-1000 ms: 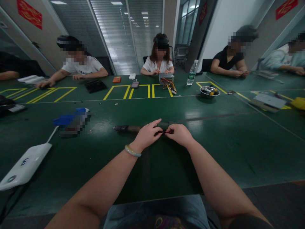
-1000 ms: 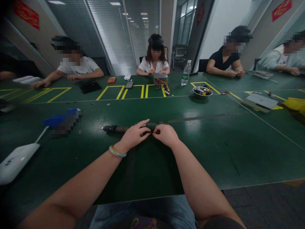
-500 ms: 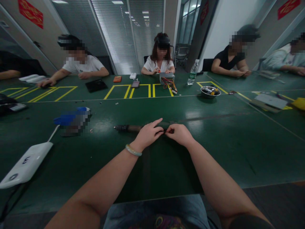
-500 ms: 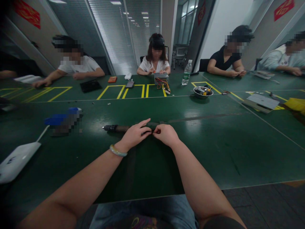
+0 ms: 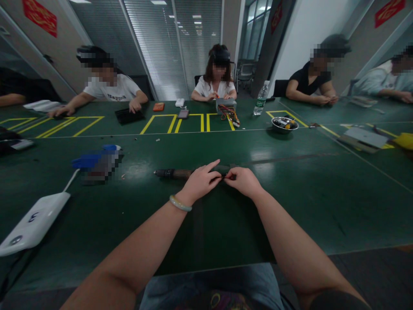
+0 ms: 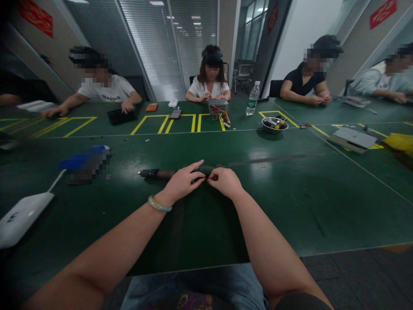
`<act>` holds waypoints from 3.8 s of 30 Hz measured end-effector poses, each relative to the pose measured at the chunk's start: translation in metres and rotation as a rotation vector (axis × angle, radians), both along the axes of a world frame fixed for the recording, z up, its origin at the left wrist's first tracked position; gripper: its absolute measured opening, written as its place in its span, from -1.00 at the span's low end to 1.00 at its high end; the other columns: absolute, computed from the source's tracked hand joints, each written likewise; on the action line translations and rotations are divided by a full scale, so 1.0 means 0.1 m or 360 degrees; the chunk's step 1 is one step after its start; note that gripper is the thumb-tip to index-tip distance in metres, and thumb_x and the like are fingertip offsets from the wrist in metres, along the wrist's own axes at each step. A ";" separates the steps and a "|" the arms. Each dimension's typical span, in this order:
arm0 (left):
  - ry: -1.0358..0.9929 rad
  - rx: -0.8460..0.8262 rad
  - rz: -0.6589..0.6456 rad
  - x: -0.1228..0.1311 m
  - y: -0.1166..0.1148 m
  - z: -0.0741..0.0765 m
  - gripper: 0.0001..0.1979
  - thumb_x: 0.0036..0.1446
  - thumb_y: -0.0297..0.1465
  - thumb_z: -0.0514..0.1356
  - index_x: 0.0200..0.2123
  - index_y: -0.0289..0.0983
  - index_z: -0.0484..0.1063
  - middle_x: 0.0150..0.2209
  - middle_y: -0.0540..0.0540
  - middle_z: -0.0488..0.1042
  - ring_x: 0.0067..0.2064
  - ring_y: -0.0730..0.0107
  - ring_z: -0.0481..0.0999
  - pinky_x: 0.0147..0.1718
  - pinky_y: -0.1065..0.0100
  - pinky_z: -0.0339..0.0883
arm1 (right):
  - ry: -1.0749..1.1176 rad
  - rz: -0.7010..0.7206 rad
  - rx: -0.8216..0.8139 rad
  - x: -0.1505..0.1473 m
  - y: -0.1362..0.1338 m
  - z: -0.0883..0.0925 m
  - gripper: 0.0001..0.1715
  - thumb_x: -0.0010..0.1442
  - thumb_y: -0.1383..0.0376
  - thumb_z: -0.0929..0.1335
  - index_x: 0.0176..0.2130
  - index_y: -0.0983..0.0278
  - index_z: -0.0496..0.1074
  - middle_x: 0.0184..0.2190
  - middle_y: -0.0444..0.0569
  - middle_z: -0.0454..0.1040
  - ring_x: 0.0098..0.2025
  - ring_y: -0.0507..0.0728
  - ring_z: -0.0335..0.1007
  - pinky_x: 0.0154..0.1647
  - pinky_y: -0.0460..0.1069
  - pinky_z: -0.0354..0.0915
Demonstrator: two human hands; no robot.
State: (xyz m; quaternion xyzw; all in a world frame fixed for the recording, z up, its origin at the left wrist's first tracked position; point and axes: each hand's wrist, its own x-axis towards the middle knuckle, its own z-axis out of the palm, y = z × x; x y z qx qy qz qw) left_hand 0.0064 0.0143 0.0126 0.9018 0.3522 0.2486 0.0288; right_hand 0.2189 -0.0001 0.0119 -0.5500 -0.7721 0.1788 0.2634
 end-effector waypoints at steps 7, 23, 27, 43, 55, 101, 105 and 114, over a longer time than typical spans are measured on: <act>-0.0028 0.0017 0.0007 0.00 0.03 -0.05 -0.83 0.21 -0.35 0.17 -0.13 -0.18 0.46 0.27 -0.08 0.21 0.13 0.17 0.39 0.10 0.04 0.30 | 0.0041 0.0002 0.0024 0.01 0.02 -0.05 -0.97 0.09 0.28 0.44 -0.37 0.19 0.54 -0.44 -0.18 0.49 -0.42 0.01 0.36 -0.39 -0.10 0.18; -0.0015 -0.0036 0.0056 0.01 0.04 -0.09 -0.84 0.21 -0.32 0.18 -0.14 -0.16 0.46 0.16 -0.02 0.37 0.10 0.23 0.41 0.06 0.11 0.28 | 0.0093 -0.0012 0.0013 0.00 0.02 -0.04 -0.97 0.09 0.28 0.44 -0.38 0.20 0.53 -0.45 -0.19 0.48 -0.43 0.00 0.35 -0.43 -0.11 0.16; -0.0025 -0.0038 0.0056 0.01 0.04 -0.08 -0.85 0.22 -0.33 0.17 -0.14 -0.16 0.46 0.14 -0.01 0.39 0.11 0.24 0.41 0.04 0.13 0.28 | 0.0099 -0.0035 0.0008 0.00 0.03 -0.04 -0.95 0.09 0.27 0.44 -0.37 0.21 0.53 -0.45 -0.18 0.48 -0.43 0.00 0.36 -0.43 -0.11 0.16; -0.0052 -0.0039 0.0113 0.03 0.01 -0.04 -0.90 0.18 -0.35 0.20 -0.21 -0.18 0.43 0.10 -0.04 0.43 0.06 0.23 0.44 -0.01 0.15 0.31 | 0.0064 -0.0012 -0.0041 -0.01 0.03 -0.05 -0.96 0.07 0.27 0.44 -0.39 0.20 0.53 -0.46 -0.18 0.48 -0.44 0.01 0.35 -0.44 -0.11 0.15; -0.0091 -0.0057 0.0093 0.05 0.02 -0.06 -0.90 0.18 -0.38 0.19 -0.22 -0.19 0.46 0.03 -0.04 0.48 0.03 0.23 0.45 0.01 0.13 0.29 | 0.0124 -0.0067 -0.0101 -0.05 0.01 -0.04 -0.91 0.09 0.25 0.42 -0.39 0.22 0.54 -0.45 -0.13 0.50 -0.42 0.04 0.39 -0.43 -0.10 0.18; -0.0204 -0.0510 0.2222 -3.59 0.92 -0.10 -0.15 -0.11 0.04 0.29 0.12 -0.40 0.23 0.09 -0.39 0.39 0.12 -0.03 0.39 0.06 0.19 0.21 | -0.0206 -0.0030 -0.0364 -0.03 0.07 0.04 -0.71 0.15 0.02 0.31 -0.28 0.08 0.53 -0.34 -0.12 0.53 -0.36 0.14 0.44 -0.43 -0.04 0.28; -0.0196 -0.0496 0.2228 -3.62 0.99 -0.13 -0.18 -0.10 0.00 0.30 0.13 -0.38 0.23 0.08 -0.39 0.39 0.09 -0.04 0.41 0.02 0.18 0.25 | -0.0246 -0.0035 -0.0383 -0.03 0.08 0.01 -0.71 0.15 0.00 0.31 -0.26 0.06 0.52 -0.32 -0.12 0.53 -0.36 0.14 0.45 -0.44 -0.04 0.29; -0.0267 -0.0614 0.2196 -3.68 0.99 -0.13 -0.19 -0.13 0.00 0.33 0.10 -0.37 0.27 0.07 -0.36 0.42 0.10 -0.06 0.41 0.02 0.18 0.26 | -0.0257 -0.0016 -0.0380 0.00 0.11 -0.05 -0.68 0.15 -0.03 0.32 -0.25 0.06 0.54 -0.28 -0.08 0.53 -0.36 0.16 0.45 -0.45 -0.02 0.30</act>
